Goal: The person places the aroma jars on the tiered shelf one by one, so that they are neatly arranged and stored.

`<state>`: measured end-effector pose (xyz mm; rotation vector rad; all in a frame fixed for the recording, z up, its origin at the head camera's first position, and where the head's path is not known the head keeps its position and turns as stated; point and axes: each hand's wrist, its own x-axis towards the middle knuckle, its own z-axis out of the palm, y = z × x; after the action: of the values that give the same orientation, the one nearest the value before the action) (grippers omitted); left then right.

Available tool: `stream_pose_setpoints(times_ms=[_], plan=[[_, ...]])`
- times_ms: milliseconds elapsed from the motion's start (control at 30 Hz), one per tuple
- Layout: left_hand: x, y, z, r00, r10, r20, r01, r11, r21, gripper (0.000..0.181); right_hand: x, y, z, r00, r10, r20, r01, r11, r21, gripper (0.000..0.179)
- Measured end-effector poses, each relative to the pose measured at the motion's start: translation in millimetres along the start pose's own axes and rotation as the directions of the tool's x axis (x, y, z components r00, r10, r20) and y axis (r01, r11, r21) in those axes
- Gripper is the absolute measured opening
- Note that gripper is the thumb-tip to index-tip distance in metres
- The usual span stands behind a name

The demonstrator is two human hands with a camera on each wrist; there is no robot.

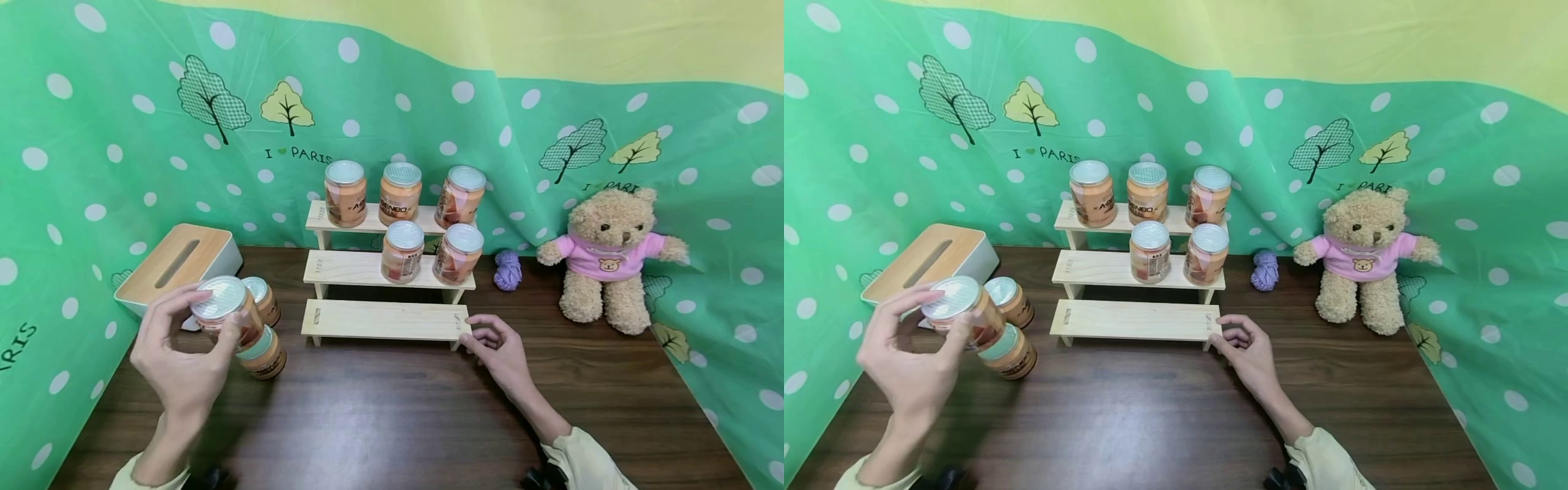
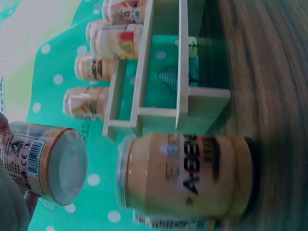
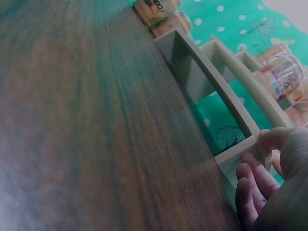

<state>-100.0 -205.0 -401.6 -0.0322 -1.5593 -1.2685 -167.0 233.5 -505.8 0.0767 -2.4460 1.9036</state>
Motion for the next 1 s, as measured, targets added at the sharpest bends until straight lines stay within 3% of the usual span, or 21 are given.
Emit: stream_pose_setpoints(times_ms=[300,533,767,1000], plan=[[-8.3,-8.7,15.8,0.993,0.03,0.117,-0.033,0.999,0.028,0.042,0.2,0.3,0.7,1.0,-0.002,0.001,0.002,1.0,0.004,0.032],[-11.7,-10.4,33.4,0.981,0.016,0.192,-0.027,0.998,0.055,0.043,-0.2,0.6,1.0,1.0,0.005,-0.004,-0.005,1.0,0.0,0.032],[-17.2,-12.0,51.0,0.975,0.01,0.222,-0.023,0.998,0.056,0.042,-0.3,0.4,1.0,1.0,-0.001,-0.004,0.001,1.0,-0.003,0.032],[-25.0,-10.0,64.9,0.971,-0.01,0.24,0.01,1.0,0.001,0.042,-0.3,-0.1,0.1,1.0,-0.004,-0.002,0.004,1.0,-0.002,0.031]])
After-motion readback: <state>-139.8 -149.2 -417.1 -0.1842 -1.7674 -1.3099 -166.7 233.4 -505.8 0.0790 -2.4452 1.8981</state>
